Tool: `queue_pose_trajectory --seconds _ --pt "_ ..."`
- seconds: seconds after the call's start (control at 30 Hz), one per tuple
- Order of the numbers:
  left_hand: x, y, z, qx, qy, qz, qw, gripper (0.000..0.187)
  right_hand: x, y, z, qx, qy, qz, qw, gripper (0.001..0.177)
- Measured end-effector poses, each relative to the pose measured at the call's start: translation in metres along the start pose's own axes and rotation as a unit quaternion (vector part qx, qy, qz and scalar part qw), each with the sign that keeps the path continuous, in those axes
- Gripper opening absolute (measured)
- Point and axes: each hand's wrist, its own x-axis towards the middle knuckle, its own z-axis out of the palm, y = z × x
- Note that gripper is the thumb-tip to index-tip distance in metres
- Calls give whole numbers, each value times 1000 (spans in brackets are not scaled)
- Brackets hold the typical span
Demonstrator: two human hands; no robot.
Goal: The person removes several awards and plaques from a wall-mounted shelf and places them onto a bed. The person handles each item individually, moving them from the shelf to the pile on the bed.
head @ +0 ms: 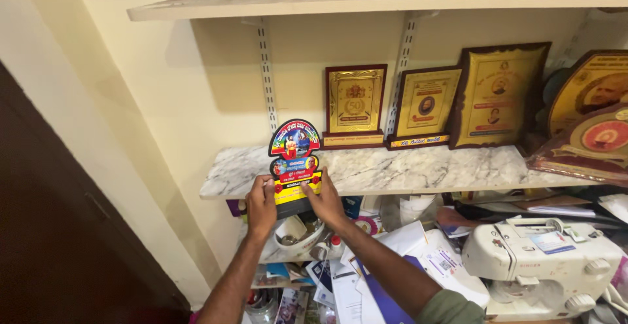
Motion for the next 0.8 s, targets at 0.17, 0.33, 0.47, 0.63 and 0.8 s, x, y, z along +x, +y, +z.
queue_pose_trajectory --seconds 0.17,0.33,0.47,0.63,0.8 --pt "-38 49 1 31 84 12 996 21 -24 -38 -5 -75 -9 19 997 100" --pt "-71 78 -14 115 127 97 980 18 -49 -80 -18 70 -60 23 995 98" --pt "-86 90 -22 169 91 75 979 16 -66 -109 -37 136 -147 73 977 100" --pt "-105 86 -20 227 36 55 972 17 -73 -111 -30 158 -182 97 966 97" --pt "-113 97 -27 224 25 69 972 21 -76 -106 -19 174 -169 123 962 62"
